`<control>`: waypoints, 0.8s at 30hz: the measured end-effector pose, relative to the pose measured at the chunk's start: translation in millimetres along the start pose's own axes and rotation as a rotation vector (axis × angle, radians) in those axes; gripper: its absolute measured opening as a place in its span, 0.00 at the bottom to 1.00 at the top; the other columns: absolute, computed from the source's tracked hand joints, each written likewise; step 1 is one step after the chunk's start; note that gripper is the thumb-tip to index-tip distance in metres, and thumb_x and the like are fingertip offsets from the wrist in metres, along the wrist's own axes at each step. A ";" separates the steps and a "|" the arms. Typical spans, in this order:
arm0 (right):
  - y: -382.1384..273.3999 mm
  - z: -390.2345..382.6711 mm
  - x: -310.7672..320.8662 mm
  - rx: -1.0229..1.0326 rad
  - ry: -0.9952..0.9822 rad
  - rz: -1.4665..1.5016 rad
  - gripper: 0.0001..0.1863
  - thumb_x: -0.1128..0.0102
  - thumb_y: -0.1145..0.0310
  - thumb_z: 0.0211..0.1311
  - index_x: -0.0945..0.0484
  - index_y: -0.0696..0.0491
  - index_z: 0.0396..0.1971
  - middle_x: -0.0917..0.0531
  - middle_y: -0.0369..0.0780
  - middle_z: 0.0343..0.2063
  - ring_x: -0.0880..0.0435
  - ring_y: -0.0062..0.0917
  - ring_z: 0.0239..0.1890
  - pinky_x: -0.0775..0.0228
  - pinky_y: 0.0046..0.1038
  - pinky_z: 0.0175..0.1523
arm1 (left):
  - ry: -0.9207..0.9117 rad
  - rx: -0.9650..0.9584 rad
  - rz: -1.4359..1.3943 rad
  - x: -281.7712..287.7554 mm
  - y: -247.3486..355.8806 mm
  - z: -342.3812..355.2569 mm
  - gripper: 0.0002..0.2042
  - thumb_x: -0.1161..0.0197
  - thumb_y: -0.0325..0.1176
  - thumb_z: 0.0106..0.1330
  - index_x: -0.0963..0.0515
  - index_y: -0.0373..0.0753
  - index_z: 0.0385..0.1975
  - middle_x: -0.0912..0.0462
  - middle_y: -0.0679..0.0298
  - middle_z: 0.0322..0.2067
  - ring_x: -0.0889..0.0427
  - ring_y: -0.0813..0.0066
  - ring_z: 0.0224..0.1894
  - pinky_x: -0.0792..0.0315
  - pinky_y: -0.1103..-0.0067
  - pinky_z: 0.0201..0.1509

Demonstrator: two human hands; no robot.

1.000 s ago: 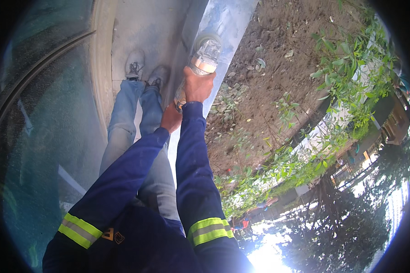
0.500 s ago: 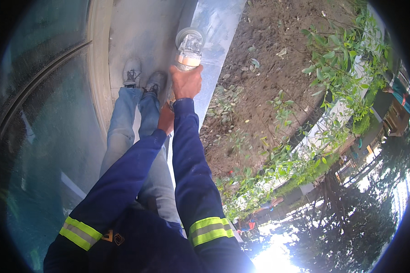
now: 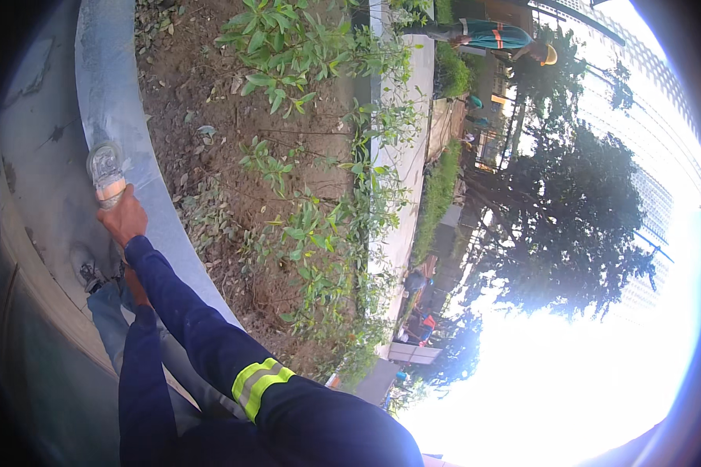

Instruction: The person uses an angle grinder to smooth a concrete curb edge. They hold the tool with both hands and move it steadily along the curb surface, generating dust as they work.

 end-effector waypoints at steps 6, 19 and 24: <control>-5.6 -7.1 -4.2 0.014 -0.011 -0.037 0.40 0.21 0.52 0.42 0.28 0.61 0.51 0.13 0.58 0.41 0.14 0.58 0.47 0.23 0.52 0.54 | 0.108 -0.185 0.135 16.7 -1.0 5.9 0.23 0.31 0.44 0.66 0.23 0.30 0.50 0.13 0.41 0.43 0.16 0.40 0.51 0.23 0.57 0.50; -18.3 -2.4 -1.6 0.076 0.030 -0.105 0.43 0.22 0.49 0.40 0.25 0.64 0.52 0.13 0.57 0.44 0.13 0.53 0.49 0.23 0.45 0.56 | 0.101 0.093 0.003 15.9 79.0 5.3 0.27 0.30 0.48 0.64 0.24 0.31 0.54 0.16 0.38 0.48 0.20 0.36 0.56 0.24 0.55 0.55; -22.8 2.5 -1.9 0.108 0.042 -0.113 0.42 0.23 0.51 0.40 0.25 0.66 0.52 0.13 0.58 0.45 0.13 0.53 0.49 0.23 0.45 0.56 | 0.125 0.103 0.088 10.4 88.9 7.0 0.26 0.33 0.46 0.67 0.26 0.32 0.55 0.16 0.38 0.47 0.20 0.35 0.55 0.25 0.54 0.54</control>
Point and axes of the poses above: each hand's wrist, its own z-axis towards the middle knuckle, its own x-axis out of the back of the hand, y = z × x, the point moved 1 cm from there along z, towards the middle knuckle
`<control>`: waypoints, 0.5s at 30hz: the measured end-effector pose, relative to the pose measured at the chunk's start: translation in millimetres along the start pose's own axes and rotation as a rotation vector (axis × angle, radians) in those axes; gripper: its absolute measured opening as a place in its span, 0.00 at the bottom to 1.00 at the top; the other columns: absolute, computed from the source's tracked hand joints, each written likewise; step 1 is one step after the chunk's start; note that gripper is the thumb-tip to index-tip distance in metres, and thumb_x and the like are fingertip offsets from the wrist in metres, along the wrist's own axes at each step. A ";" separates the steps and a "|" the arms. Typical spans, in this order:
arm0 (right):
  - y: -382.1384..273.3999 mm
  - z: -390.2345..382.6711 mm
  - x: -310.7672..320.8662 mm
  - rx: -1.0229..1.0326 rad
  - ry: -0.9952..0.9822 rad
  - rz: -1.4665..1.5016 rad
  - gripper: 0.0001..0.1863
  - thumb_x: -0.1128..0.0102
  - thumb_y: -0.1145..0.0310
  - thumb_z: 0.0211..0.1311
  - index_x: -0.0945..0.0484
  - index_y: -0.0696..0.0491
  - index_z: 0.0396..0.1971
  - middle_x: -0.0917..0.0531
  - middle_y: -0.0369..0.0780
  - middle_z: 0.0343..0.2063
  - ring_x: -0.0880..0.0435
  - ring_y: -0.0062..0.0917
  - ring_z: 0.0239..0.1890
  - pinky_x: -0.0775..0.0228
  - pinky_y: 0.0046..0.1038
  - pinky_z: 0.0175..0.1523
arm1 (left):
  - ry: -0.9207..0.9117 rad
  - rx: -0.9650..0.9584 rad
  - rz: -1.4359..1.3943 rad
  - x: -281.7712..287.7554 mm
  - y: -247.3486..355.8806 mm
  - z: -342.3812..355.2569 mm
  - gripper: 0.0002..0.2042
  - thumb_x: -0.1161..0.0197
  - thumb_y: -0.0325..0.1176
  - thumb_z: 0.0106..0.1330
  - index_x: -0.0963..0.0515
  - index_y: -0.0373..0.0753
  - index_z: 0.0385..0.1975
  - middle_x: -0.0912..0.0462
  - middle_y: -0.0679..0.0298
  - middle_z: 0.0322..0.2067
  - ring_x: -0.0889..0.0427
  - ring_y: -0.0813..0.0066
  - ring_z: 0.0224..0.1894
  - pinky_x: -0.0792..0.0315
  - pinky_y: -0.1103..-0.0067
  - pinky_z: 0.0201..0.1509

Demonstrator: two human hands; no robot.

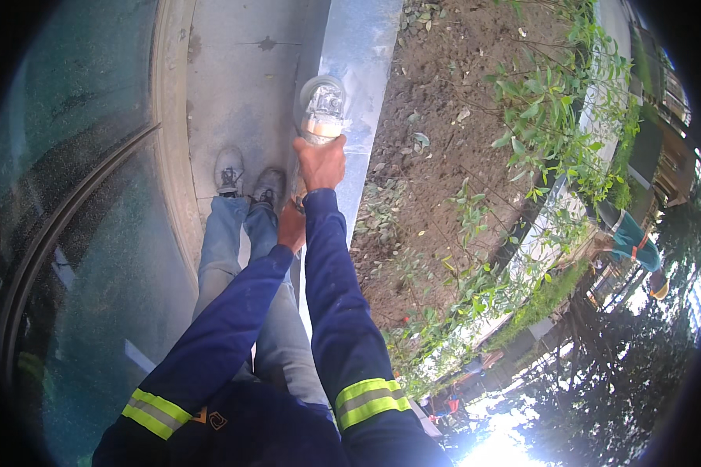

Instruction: The person uses an angle grinder to smooth a concrete curb edge. They hold the tool with both hands and move it steadily along the curb surface, generating dust as they work.

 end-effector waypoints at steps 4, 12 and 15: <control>-8.7 4.8 0.5 -0.013 -0.008 0.013 0.43 0.23 0.51 0.40 0.25 0.66 0.52 0.13 0.59 0.45 0.13 0.53 0.49 0.23 0.45 0.56 | 0.002 -0.024 0.022 1.1 -0.4 10.3 0.26 0.33 0.45 0.67 0.26 0.31 0.56 0.16 0.38 0.47 0.20 0.35 0.55 0.25 0.54 0.54; -17.1 18.8 0.4 0.042 0.028 0.018 0.40 0.25 0.52 0.39 0.26 0.66 0.49 0.13 0.59 0.40 0.13 0.55 0.45 0.22 0.47 0.54 | 0.007 -0.006 -0.010 7.3 30.9 14.0 0.23 0.34 0.42 0.67 0.24 0.31 0.53 0.15 0.38 0.46 0.19 0.35 0.54 0.25 0.54 0.54; -25.3 22.2 1.8 0.007 0.019 0.011 0.40 0.25 0.52 0.38 0.26 0.66 0.48 0.13 0.59 0.40 0.13 0.55 0.45 0.22 0.47 0.54 | 0.009 0.006 -0.006 7.6 31.9 20.7 0.21 0.35 0.42 0.67 0.24 0.31 0.52 0.15 0.38 0.46 0.19 0.35 0.54 0.25 0.54 0.54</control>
Point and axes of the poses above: each hand's wrist, its own z-axis towards the middle knuckle, its own x-axis out of the back of the hand, y = z × x, the point moved 1 cm from there along z, towards the middle knuckle
